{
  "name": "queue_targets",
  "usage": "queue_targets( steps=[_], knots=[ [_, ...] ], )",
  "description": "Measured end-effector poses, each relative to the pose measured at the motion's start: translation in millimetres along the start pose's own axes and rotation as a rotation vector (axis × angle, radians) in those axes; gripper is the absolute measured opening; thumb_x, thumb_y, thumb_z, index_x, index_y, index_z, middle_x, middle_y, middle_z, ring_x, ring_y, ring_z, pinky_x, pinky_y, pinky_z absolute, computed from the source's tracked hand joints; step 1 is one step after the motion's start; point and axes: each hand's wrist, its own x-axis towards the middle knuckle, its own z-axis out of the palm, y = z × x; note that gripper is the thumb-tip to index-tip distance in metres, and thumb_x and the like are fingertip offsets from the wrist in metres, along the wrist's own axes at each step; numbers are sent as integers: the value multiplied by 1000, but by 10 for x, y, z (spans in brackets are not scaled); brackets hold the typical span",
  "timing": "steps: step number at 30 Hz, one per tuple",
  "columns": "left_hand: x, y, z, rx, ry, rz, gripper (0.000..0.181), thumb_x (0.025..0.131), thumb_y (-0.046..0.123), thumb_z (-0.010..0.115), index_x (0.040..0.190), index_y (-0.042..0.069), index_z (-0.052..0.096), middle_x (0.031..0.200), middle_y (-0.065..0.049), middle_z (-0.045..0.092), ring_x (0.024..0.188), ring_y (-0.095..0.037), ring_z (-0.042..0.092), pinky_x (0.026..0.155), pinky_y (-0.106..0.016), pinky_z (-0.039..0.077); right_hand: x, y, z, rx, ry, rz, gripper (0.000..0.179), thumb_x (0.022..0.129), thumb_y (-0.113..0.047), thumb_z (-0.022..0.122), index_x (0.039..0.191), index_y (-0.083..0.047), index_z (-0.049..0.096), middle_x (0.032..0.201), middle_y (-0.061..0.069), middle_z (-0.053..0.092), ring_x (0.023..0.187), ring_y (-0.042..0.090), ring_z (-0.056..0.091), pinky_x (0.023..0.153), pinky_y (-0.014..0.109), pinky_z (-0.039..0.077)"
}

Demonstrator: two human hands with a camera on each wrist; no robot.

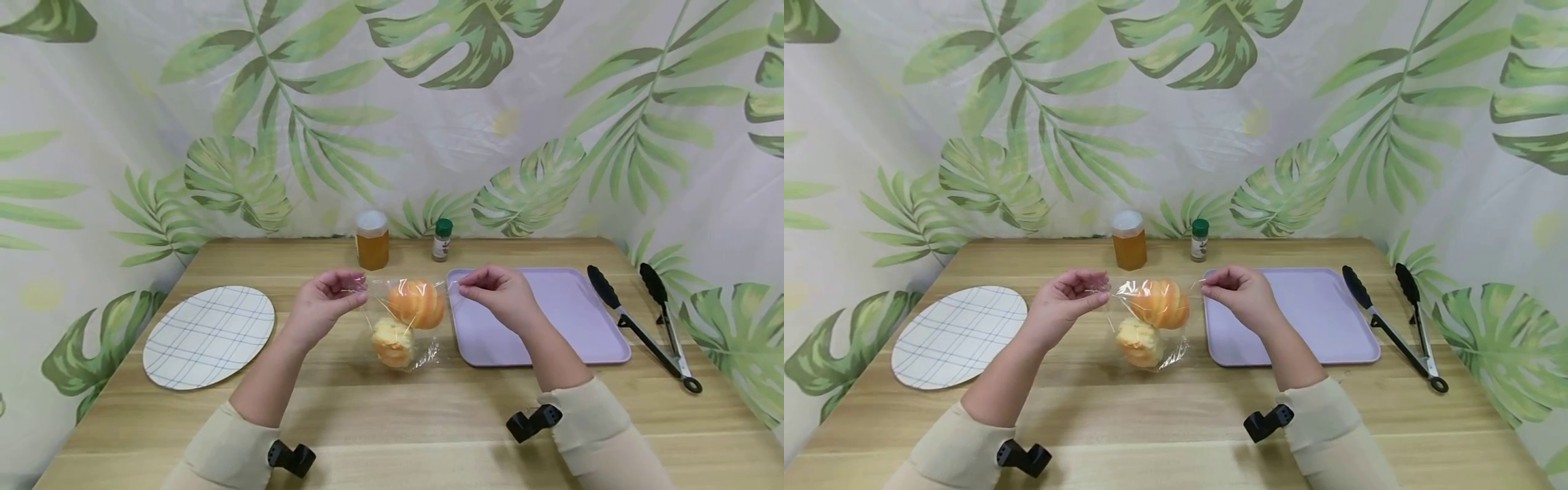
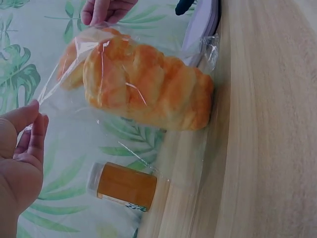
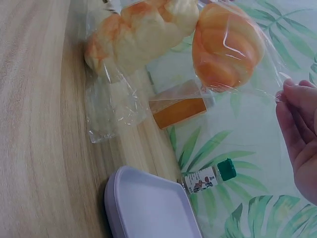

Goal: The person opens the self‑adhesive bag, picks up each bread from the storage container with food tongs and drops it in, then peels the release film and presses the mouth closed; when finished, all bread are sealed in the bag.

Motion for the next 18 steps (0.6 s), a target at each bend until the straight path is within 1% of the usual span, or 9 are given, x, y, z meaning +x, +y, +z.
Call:
queue_targets(
  steps=[2, 4, 6, 8, 10, 12, 14, 16, 18],
  knots=[
    [-2, 7, 19, -18, 17, 3, 52, 83, -9, 69, 133, -6, 51, 110, -1, 68, 92, -2, 63, 83, -16, 57, 0, 5, 11, 18, -1, -15, 19, 85, -2, 74, 99, 8, 65, 79, -21, 67, 77, -2, 64, 70, 16, 56],
    [-2, 11, 42, -65, 29, -14, 63, 84, -11, 66, 142, -2, 44, 126, -12, 61, 97, -3, 62, 86, -15, 56, -1, 5, 15, 35, -6, -31, 20, 85, 0, 73, 100, 8, 63, 80, -22, 67, 78, -2, 65, 71, 15, 56],
    [-2, 4, 70, -118, 36, -58, 68, 87, -9, 63, 148, 2, 35, 139, -19, 52, 101, -2, 61, 89, -15, 55, -5, 1, 15, 51, -14, -44, 22, 85, 1, 73, 101, 9, 61, 81, -22, 67, 80, -2, 65, 72, 15, 57],
    [2, -16, 102, -183, 23, -116, 67, 91, -6, 59, 150, 2, 30, 144, -21, 47, 103, -1, 60, 92, -16, 54, -7, -2, 13, 65, -24, -46, 24, 85, 1, 72, 103, 9, 60, 83, -22, 67, 81, -2, 65, 73, 15, 57],
    [7, -50, 135, -210, -8, -167, 58, 95, -2, 56, 147, -2, 33, 138, -17, 54, 102, 0, 62, 93, -19, 55, -7, -7, 8, 73, -38, -41, 26, 85, 1, 72, 106, 10, 59, 84, -21, 67, 84, -2, 65, 75, 15, 57],
    [10, -85, 171, -217, -34, -198, 48, 96, 1, 56, 141, -8, 40, 124, -9, 64, 97, 0, 65, 91, -21, 56, -2, -15, 0, 56, -57, -39, 28, 87, 1, 70, 111, 9, 59, 88, -17, 68, 86, -1, 65, 76, 16, 57],
    [12, -115, 203, -216, -53, -189, 40, 96, 2, 57, 133, -11, 47, 107, 1, 71, 92, -2, 68, 87, -23, 59, 10, -39, -9, 5, -86, -46, 30, 88, -3, 69, 115, 6, 59, 93, -9, 68, 87, 3, 63, 75, 17, 56],
    [12, -133, 233, -216, -46, -166, 35, 95, 2, 59, 127, -12, 51, 95, 8, 72, 87, -3, 69, 83, -23, 60, 30, -99, -7, -85, -116, -58, 31, 90, -10, 68, 118, 1, 61, 98, 0, 68, 87, 9, 61, 74, 20, 54],
    [2, -135, 256, -216, -42, -140, 33, 95, 1, 59, 124, -12, 54, 93, 11, 72, 86, -3, 70, 80, -22, 61, 57, -203, 15, -195, -144, -67, 33, 91, -21, 68, 120, -5, 62, 103, 6, 66, 88, 15, 59, 73, 25, 53]
  ],
)
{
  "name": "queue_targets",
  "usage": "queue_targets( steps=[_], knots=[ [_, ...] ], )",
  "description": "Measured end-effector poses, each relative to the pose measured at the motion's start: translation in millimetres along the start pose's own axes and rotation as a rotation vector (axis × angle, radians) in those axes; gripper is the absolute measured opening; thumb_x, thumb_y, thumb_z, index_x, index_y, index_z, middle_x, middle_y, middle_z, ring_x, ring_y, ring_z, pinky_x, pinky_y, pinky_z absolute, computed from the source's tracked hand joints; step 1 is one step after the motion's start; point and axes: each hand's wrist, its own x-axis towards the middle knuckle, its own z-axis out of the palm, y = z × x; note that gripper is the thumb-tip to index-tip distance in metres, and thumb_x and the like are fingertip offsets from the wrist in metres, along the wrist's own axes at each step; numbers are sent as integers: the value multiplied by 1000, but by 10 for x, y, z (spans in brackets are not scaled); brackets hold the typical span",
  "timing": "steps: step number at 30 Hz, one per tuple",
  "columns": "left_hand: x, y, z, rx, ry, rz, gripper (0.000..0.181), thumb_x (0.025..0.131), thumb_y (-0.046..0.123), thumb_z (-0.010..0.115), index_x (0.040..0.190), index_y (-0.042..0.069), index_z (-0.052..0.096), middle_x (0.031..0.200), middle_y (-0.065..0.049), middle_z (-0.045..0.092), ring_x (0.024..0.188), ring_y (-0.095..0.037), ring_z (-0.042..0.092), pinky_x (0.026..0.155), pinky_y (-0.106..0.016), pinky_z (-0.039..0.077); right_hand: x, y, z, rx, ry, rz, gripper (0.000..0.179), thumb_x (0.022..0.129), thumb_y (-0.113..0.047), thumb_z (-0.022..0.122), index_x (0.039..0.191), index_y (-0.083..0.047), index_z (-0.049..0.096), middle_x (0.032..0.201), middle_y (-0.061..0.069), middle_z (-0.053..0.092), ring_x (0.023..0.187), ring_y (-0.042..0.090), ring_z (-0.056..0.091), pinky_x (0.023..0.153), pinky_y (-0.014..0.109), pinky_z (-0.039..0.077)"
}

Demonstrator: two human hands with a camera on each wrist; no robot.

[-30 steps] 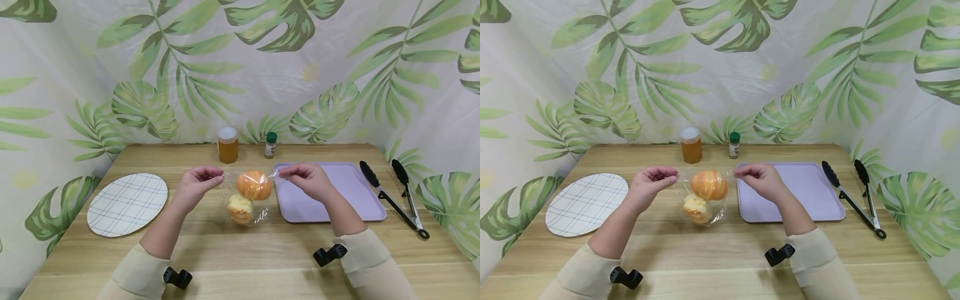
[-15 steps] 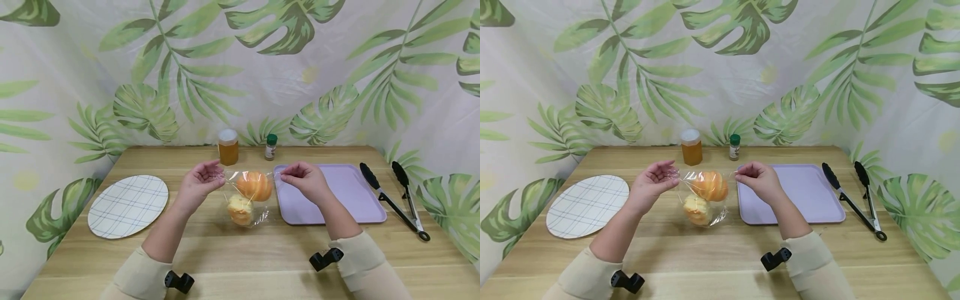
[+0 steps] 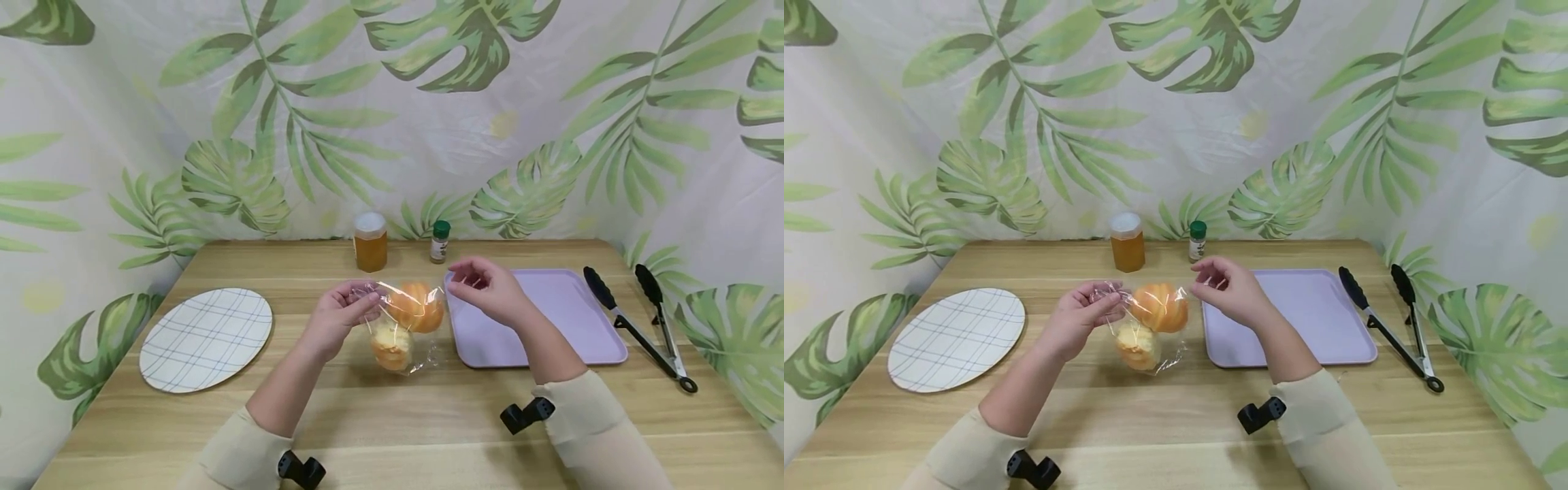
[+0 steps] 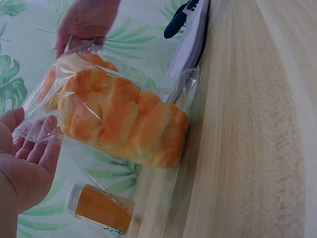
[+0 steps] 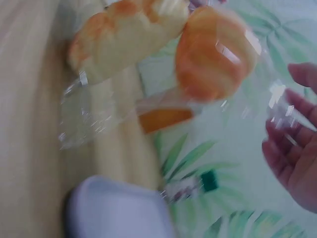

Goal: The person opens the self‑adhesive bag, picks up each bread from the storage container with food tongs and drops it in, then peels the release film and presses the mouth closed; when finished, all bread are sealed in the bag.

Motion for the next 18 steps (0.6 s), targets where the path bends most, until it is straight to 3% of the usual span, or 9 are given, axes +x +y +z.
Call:
queue_targets(
  steps=[5, 9, 12, 15, 18],
  knots=[
    [-27, 9, 50, 13, -18, 20, 32, 94, -1, 59, 124, -10, 54, 96, 9, 73, 87, -4, 70, 80, -22, 60, 165, -358, 100, -266, -125, -9, 44, 90, -43, 67, 125, -17, 63, 121, 4, 65, 107, 24, 60, 85, 39, 55],
    [-45, 9, 81, 26, -35, 27, 33, 95, 0, 59, 125, -10, 54, 97, 9, 73, 86, -4, 69, 80, -23, 60, 302, -546, 250, -383, -290, -15, 55, 88, -50, 68, 131, -18, 61, 128, 2, 63, 118, 24, 58, 96, 44, 54],
    [-54, -9, 74, 41, -49, 37, 35, 96, 2, 59, 128, -11, 52, 102, 5, 74, 89, -4, 69, 82, -24, 60, 348, -545, 300, -402, -354, -7, 54, 85, -50, 72, 126, -16, 64, 121, 2, 67, 112, 21, 61, 94, 40, 55],
    [-62, -28, 47, 37, -46, 48, 36, 96, 2, 58, 128, -12, 51, 105, 2, 74, 92, -5, 70, 83, -25, 60, 343, -475, 264, -385, -357, 11, 48, 83, -47, 75, 118, -16, 67, 112, 0, 70, 102, 18, 64, 87, 35, 57],
    [-70, -42, 16, 16, -23, 49, 29, 96, 0, 57, 124, -8, 56, 100, 7, 73, 91, -6, 71, 81, -25, 61, 306, -404, 189, -341, -345, 25, 46, 83, -43, 76, 119, -15, 67, 111, 1, 69, 95, 17, 63, 78, 31, 57]
  ],
)
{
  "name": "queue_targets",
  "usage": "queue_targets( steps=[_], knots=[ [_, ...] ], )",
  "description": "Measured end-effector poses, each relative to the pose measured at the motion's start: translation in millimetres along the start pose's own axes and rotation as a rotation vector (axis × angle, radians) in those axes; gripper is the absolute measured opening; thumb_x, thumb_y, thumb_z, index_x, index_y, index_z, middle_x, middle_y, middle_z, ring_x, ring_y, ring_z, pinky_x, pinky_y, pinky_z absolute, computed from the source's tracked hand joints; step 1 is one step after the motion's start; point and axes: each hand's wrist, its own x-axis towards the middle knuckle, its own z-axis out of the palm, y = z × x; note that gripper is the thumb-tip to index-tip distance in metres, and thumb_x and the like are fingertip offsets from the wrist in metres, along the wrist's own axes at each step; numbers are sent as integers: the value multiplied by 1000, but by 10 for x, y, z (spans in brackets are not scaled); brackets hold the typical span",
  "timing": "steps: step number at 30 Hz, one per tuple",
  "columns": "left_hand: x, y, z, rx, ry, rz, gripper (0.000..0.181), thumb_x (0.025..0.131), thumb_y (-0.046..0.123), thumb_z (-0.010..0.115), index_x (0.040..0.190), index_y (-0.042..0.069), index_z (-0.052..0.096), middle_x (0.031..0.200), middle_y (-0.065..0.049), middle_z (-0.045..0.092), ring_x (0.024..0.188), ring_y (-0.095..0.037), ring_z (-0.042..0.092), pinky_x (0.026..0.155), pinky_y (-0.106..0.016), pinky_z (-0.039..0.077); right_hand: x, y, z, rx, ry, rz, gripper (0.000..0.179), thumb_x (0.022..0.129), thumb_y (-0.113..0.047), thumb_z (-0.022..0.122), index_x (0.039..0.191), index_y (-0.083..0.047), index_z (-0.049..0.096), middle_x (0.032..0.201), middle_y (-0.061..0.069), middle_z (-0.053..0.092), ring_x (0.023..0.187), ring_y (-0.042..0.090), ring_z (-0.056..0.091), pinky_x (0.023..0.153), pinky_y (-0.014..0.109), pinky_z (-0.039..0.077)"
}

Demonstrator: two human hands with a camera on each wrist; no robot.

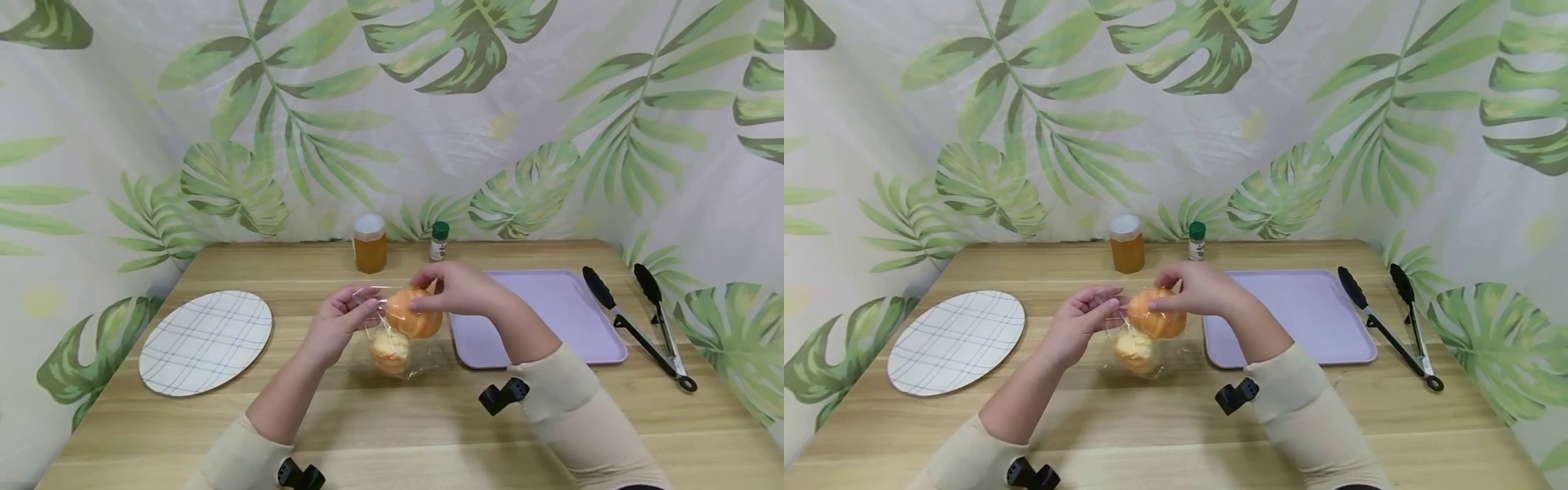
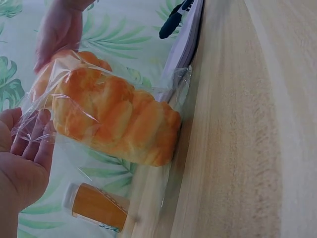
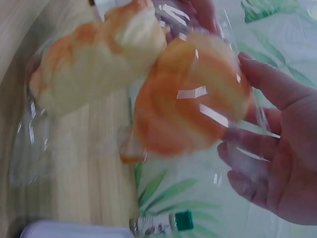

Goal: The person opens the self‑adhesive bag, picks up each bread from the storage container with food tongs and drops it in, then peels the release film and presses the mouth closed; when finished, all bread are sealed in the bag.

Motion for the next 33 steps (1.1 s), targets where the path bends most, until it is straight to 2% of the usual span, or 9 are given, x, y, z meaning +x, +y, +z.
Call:
queue_targets(
  steps=[4, 11, 18, 21, 24, 28, 31, 33],
  knots=[
    [-11, -2, -33, -7, 19, 1, 24, 95, 0, 58, 119, -3, 59, 99, 6, 74, 89, -6, 71, 80, -24, 61, -89, 102, -28, 89, 20, -18, 49, 84, -34, 78, 124, -11, 65, 107, 6, 67, 89, 18, 62, 72, 29, 55],
    [-13, 3, -78, -1, 24, 1, 37, 96, 0, 58, 128, -15, 49, 104, -1, 74, 89, -7, 70, 81, -25, 61, -191, 265, -34, 216, 81, -47, 41, 83, -19, 79, 121, -6, 66, 89, 6, 66, 82, 15, 61, 71, 29, 56],
    [-21, 19, -109, -9, 46, -11, 26, 95, 0, 59, 121, -3, 58, 106, -2, 74, 91, -8, 71, 82, -26, 61, -246, 389, -30, 298, 139, -36, 34, 86, -9, 75, 117, -1, 66, 92, 8, 69, 82, 12, 63, 73, 25, 56],
    [-32, 36, -112, -3, 44, -19, 27, 96, 1, 58, 123, -3, 57, 105, 1, 74, 91, -8, 71, 84, -30, 61, -264, 442, -8, 377, 162, -27, 33, 87, -8, 73, 118, 3, 65, 92, 5, 70, 82, 7, 63, 74, 22, 56],
    [-22, 65, -108, 15, 50, -37, 31, 97, 3, 58, 126, -6, 55, 101, 1, 74, 88, -8, 71, 82, -32, 62, -268, 483, 9, 510, 170, 10, 35, 90, -6, 69, 121, 9, 61, 87, -3, 68, 79, 5, 62, 75, 21, 56],
    [44, 71, -106, 19, 92, -88, 34, 97, 6, 58, 128, -7, 53, 92, 3, 72, 81, -7, 70, 71, -26, 62, -199, 521, 38, 707, 157, 85, 39, 93, -4, 62, 126, 15, 53, 82, -10, 65, 76, 5, 61, 73, 19, 55],
    [120, -7, -141, -20, 111, -163, 35, 98, 6, 56, 129, -9, 51, 85, 7, 71, 76, -6, 70, 66, -22, 61, -77, 564, 133, 804, 145, 152, 39, 94, -2, 59, 127, 17, 49, 82, -10, 65, 75, 3, 61, 70, 17, 55],
    [180, -102, -177, -47, 123, -215, 33, 98, 6, 55, 128, -9, 50, 83, 6, 71, 74, -7, 70, 66, -21, 61, 23, 601, 233, 821, 161, 210, 38, 95, -2, 59, 126, 17, 49, 81, -10, 65, 73, 2, 61, 67, 15, 54]
  ],
)
